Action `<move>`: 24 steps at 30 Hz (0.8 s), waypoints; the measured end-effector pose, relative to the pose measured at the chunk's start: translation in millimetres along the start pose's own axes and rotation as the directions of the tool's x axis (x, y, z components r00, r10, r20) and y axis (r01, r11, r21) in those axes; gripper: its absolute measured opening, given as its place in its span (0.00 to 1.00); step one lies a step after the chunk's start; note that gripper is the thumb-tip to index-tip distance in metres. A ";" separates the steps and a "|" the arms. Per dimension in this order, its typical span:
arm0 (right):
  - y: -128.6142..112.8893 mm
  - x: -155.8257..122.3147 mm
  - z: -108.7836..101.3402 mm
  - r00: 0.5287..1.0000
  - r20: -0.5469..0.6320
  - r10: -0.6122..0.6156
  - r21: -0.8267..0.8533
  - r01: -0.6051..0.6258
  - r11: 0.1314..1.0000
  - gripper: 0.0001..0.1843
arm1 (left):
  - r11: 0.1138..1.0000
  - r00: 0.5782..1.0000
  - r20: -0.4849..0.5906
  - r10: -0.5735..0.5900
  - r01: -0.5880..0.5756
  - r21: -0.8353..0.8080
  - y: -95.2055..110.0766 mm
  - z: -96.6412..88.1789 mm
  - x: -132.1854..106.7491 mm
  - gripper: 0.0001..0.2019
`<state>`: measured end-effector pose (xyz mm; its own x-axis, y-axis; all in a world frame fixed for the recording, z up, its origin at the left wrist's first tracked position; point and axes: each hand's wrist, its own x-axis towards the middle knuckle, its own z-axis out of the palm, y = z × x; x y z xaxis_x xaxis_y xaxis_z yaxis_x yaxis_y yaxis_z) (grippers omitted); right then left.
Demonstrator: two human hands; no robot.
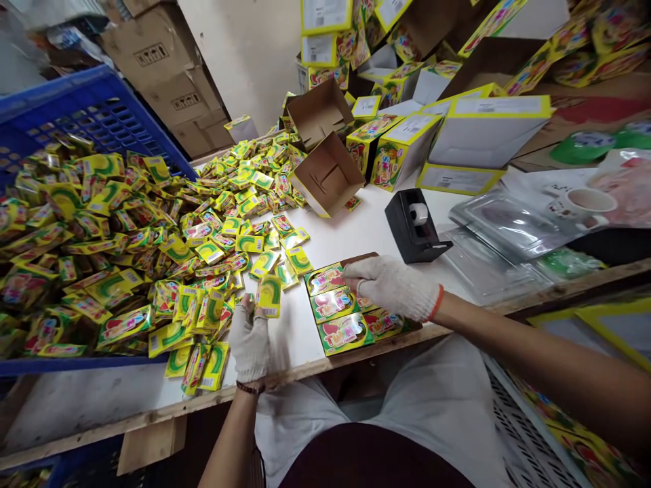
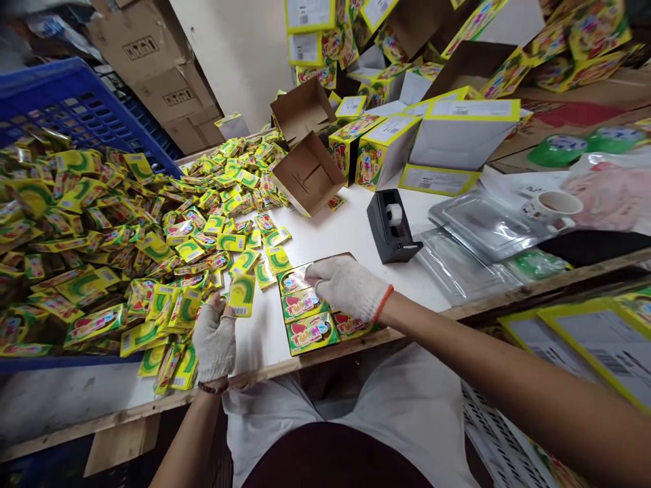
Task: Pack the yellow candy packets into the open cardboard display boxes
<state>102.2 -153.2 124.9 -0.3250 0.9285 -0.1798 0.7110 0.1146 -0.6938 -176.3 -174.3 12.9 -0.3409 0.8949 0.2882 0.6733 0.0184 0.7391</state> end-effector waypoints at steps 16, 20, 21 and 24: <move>28.3 -17.8 -53.4 0.914 0.377 0.148 -0.461 0.047 0.886 0.18 | 0.782 0.898 0.358 0.254 -0.409 0.470 36.8 5.3 9.8 0.21; 31.7 8.7 -26.8 0.842 0.486 0.235 -0.663 0.180 0.726 0.16 | 0.530 0.904 0.370 -0.214 -0.211 0.821 3.8 -9.9 29.3 0.22; 34.6 17.7 -17.1 0.833 0.512 0.210 -0.657 0.222 0.721 0.13 | 0.487 0.903 0.356 -0.239 -0.205 0.849 -0.6 -12.4 29.5 0.23; 47.4 40.8 7.5 0.855 0.513 0.069 -0.571 0.281 0.771 0.04 | 0.448 0.920 0.328 -0.215 -0.206 0.870 -8.8 -14.9 22.4 0.21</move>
<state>117.9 -112.6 79.4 -0.5491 0.6207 -0.5597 0.8135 0.5506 -0.1873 -199.6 -161.0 21.9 -0.2427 0.9656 -0.0935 0.9427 0.2121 -0.2575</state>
